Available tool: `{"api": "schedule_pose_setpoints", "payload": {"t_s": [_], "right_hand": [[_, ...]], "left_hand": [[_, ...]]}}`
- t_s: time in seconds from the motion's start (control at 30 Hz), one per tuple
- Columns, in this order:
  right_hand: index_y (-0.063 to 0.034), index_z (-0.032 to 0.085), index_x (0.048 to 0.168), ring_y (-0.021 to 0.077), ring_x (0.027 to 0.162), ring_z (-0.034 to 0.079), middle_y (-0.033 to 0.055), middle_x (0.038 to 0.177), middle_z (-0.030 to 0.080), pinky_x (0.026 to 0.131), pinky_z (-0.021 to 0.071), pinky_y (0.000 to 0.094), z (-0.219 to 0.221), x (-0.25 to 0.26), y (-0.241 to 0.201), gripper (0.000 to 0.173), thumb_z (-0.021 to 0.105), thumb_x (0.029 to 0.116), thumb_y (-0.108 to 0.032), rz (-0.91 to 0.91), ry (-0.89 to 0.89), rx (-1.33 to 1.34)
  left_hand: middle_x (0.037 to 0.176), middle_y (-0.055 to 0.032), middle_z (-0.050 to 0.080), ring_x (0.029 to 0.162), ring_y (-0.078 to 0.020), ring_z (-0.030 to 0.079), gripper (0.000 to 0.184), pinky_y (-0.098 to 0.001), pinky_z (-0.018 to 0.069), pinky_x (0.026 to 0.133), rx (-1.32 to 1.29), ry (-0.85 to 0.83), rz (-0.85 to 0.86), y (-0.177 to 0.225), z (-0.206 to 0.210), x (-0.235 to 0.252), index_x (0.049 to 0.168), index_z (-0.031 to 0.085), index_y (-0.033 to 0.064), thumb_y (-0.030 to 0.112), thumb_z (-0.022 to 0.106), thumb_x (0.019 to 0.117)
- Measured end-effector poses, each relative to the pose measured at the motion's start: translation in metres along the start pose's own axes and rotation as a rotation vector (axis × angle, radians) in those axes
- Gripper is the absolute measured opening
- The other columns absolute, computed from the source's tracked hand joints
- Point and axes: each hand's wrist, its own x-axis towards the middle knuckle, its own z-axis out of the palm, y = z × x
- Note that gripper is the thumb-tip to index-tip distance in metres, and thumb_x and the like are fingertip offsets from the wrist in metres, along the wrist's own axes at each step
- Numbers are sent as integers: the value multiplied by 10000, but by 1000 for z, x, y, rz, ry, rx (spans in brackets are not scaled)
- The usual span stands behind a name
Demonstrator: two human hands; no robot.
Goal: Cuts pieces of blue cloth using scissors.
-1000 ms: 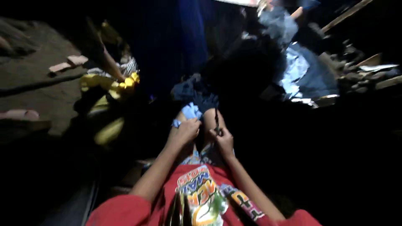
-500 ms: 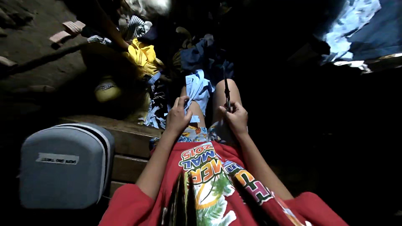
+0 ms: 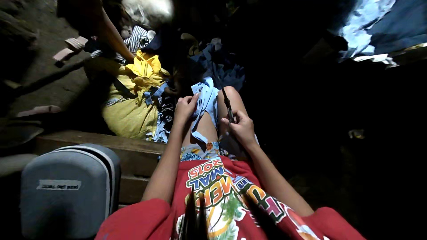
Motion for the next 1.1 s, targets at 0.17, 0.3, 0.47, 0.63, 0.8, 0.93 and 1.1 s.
{"api": "schedule_pose_setpoints", "payload": {"t_s": [0.17, 0.3, 0.47, 0.63, 0.8, 0.93, 1.1], "right_hand": [[39, 647, 1132, 141, 712, 561, 94, 849, 630, 698, 496, 345, -12, 7, -16, 347, 736, 941, -236, 146, -250, 5], [32, 640, 1152, 202, 793, 603, 146, 935, 650, 774, 512, 407, -20, 16, -25, 360, 683, 989, -287, 204, -417, -135], [24, 648, 1118, 109, 663, 538, 86, 847, 618, 642, 476, 294, -29, 10, -18, 323, 691, 984, -267, 203, -443, -85], [-14, 617, 1048, -8, 495, 431, -44, 686, 514, 479, 385, 152, -34, -13, -17, 190, 614, 1020, -201, 278, -462, 188], [-107, 612, 1031, -41, 453, 420, -136, 600, 459, 442, 389, 118, -38, -42, -4, 307, 518, 1023, -399, 280, -549, 553], [-160, 605, 985, -37, 441, 422, -151, 578, 450, 429, 385, 125, -33, -68, 2, 715, 589, 769, -841, 319, -648, 694], [-56, 566, 979, 5, 485, 423, -75, 638, 454, 478, 403, 162, -33, -69, -24, 384, 412, 1086, -390, 466, -640, 630]], "left_hand": [[1224, -311, 635, 1181, -429, 603, 435, -601, 435, 1032, -94, 27, -14, 21, 12, 47, 1240, 628, -82, 307, 584, 1052], [1093, -236, 609, 934, -249, 611, 379, -399, 517, 873, -408, 311, 46, 16, 15, 33, 1325, 492, -132, 170, 429, 1103], [970, -153, 564, 835, -150, 541, 301, -315, 478, 794, -526, 464, -64, -30, 8, 10, 1199, 550, -117, 149, 477, 1081], [1371, -331, 541, 1210, -412, 591, 619, -518, 487, 1007, -270, 282, -48, -48, 1, -6, 1494, 346, -90, 128, 644, 997], [1216, -251, 665, 1195, -412, 596, 378, -586, 428, 1014, 198, 226, 512, 0, -18, -16, 1146, 701, -48, 288, 574, 1027], [967, -242, 689, 1000, -425, 663, 451, -639, 425, 925, 493, 36, 587, 18, -12, -16, 957, 693, -67, 382, 658, 974], [695, -84, 562, 631, -128, 536, 358, -324, 468, 632, 17, 132, 432, -12, 11, -23, 868, 633, -54, 196, 479, 1071]]}}
